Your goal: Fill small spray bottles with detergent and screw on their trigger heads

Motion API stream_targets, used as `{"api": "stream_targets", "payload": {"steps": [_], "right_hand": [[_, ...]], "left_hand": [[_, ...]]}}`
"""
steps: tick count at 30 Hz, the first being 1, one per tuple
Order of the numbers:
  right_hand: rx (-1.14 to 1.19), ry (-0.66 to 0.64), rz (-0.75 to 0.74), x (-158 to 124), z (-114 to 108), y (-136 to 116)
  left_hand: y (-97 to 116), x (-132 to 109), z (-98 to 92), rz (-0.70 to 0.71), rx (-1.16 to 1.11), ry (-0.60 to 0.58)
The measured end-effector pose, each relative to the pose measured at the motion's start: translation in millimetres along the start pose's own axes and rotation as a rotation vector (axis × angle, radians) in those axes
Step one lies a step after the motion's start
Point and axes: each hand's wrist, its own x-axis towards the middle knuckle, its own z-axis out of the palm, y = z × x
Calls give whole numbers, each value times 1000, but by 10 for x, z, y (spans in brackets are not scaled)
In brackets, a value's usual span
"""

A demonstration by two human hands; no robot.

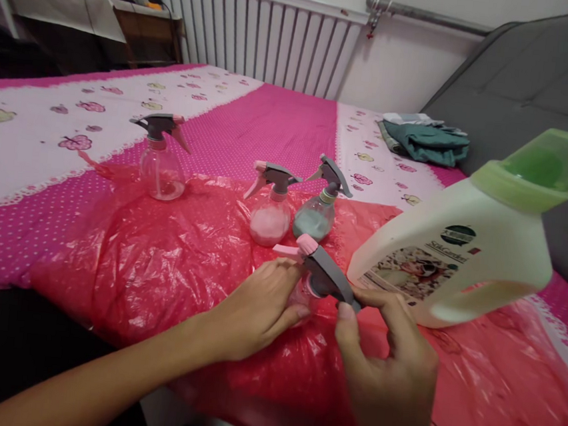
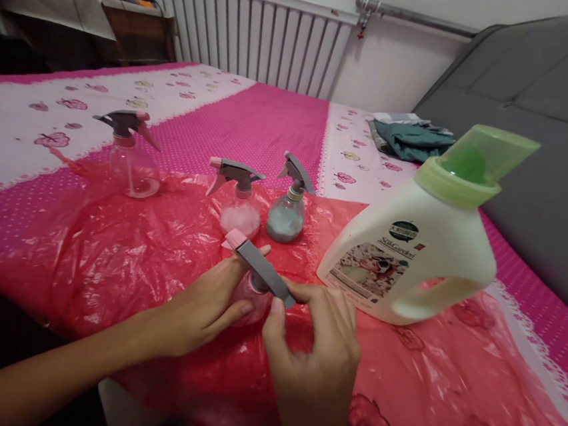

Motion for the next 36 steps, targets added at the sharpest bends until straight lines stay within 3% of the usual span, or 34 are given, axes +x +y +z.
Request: {"api": "stream_targets", "payload": {"steps": [6, 23, 36], "right_hand": [[-6, -20, 64, -26, -8, 32], [15, -54, 36, 18, -54, 26], [-5, -59, 4, 21, -49, 14]], "left_hand": [[6, 13, -10, -36, -22, -19], [73, -24, -46, -140, -129, 0], [144, -28, -88, -121, -84, 28]]}}
